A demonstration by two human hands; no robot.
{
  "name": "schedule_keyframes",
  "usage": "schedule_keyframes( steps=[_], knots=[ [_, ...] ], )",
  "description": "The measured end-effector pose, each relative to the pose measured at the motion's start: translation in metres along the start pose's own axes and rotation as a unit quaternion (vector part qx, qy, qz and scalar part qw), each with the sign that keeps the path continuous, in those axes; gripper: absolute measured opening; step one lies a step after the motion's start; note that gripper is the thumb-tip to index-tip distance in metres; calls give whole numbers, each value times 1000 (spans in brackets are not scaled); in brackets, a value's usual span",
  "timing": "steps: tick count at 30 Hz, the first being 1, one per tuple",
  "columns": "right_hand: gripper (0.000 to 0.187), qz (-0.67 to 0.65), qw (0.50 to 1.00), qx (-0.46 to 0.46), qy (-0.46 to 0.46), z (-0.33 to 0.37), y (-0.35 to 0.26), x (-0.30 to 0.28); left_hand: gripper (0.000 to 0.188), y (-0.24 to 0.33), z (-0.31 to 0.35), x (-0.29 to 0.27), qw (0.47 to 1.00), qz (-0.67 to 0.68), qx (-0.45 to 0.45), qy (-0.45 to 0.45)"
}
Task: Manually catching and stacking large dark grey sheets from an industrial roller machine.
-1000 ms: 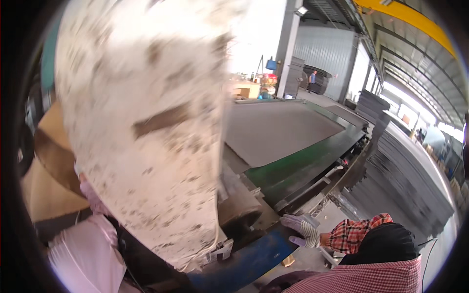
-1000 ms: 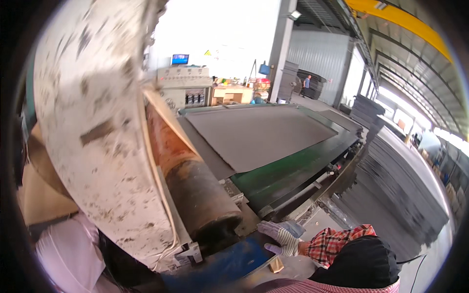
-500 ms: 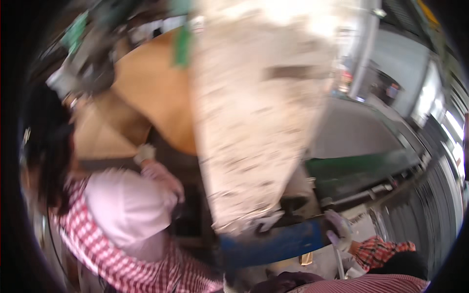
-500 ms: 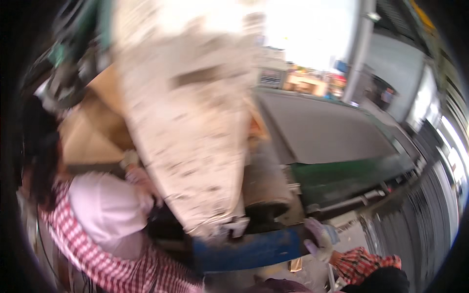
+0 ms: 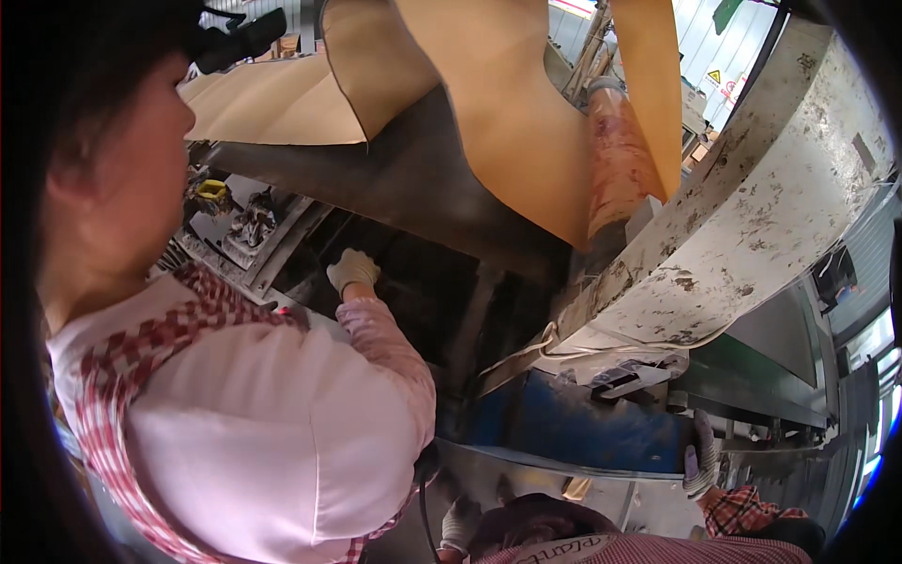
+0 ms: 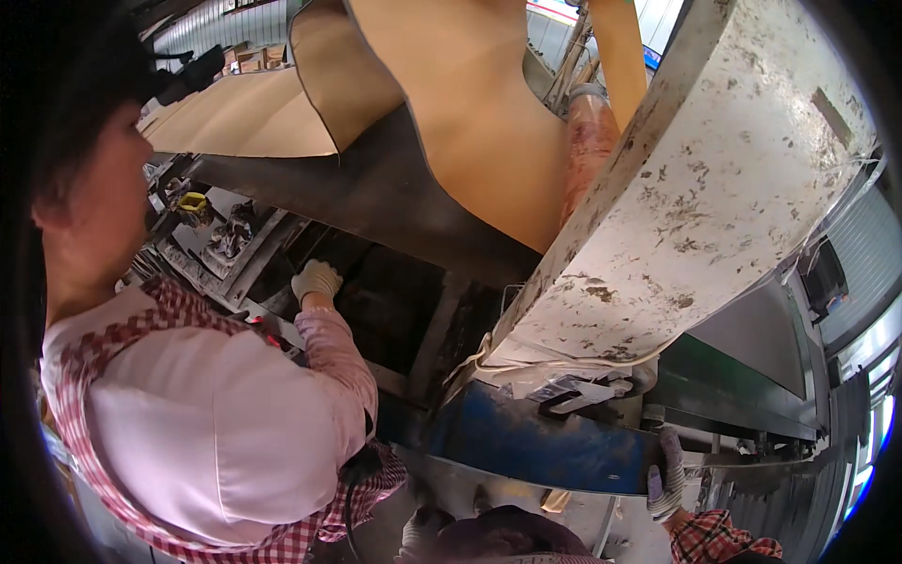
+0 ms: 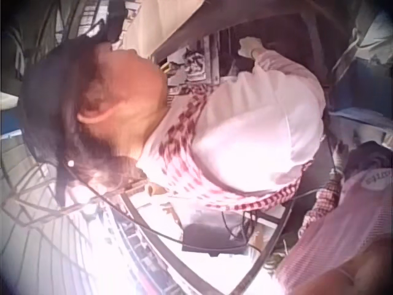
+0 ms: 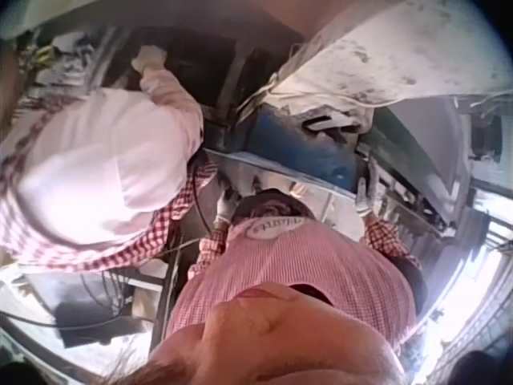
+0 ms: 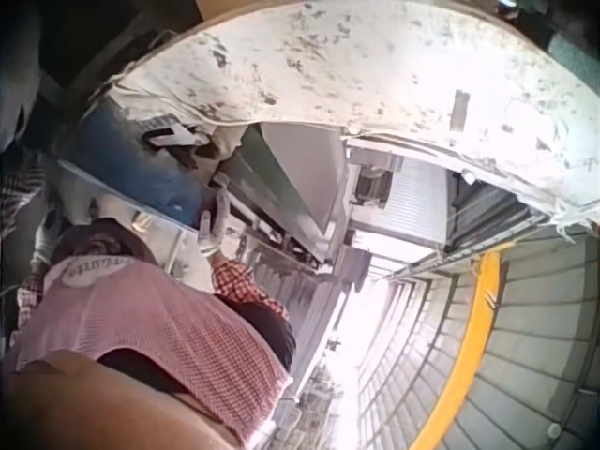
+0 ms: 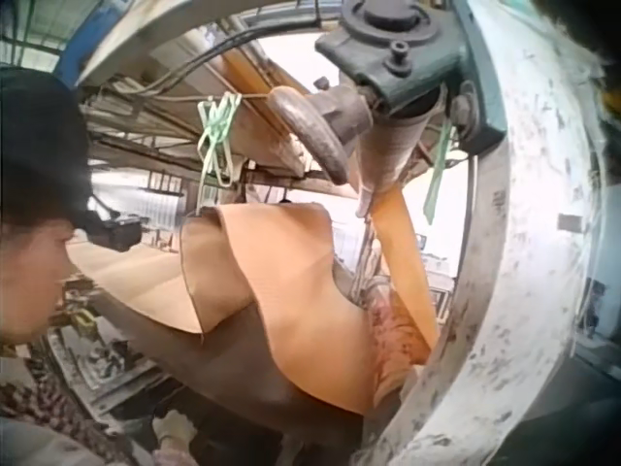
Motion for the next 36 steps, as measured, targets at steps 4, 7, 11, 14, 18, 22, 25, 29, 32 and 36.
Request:
schedule_keyframes(
  steps=[4, 7, 11, 14, 18, 22, 25, 29, 32, 36],
  knots=[
    [50, 13, 999, 8, 46, 9, 1, -24, 14, 24, -43, -101, 975, 180, -128, -38],
    [50, -15, 999, 12, 48, 8, 5, -21, 16, 15, -37, -93, 960, 213, -181, 23],
    [51, -70, 995, 4, 71, 22, 26, -26, 23, 18, -42, -69, 948, 231, -219, -1],
    [51, -66, 998, -2, 24, 22, 17, -20, 27, 10, -16, -10, 854, 435, -285, 22],
    [51, -45, 995, 5, 93, 28, 35, -35, 30, 47, -49, 16, 998, -38, 52, 9],
    [52, -39, 996, 5, 75, 25, 29, -39, 29, 58, -37, -45, 936, 260, -220, 87],
    [55, -40, 998, -19, 48, 15, 12, -36, 29, 67, -39, -39, 956, 209, -196, 64],
    [57, -25, 998, -36, 42, 16, 21, -36, 28, 83, -49, -26, 973, 161, -159, 37],
    [59, -29, 997, -46, 48, 18, 25, -36, 28, 94, -60, -23, 985, 119, -122, 35],
    [63, -5, 996, -74, 40, 16, 21, -37, 28, 114, -80, -28, 997, 32, -61, 45]
  ],
)
Point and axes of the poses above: each hand's wrist, its own z-axis away from the middle knuckle, its own x-axis out of the palm, y = z × x, the point moved 7 cm from there along -z, towards the middle knuckle, and after that the axes turned 11 degrees about -z, right-handed, at the moved point
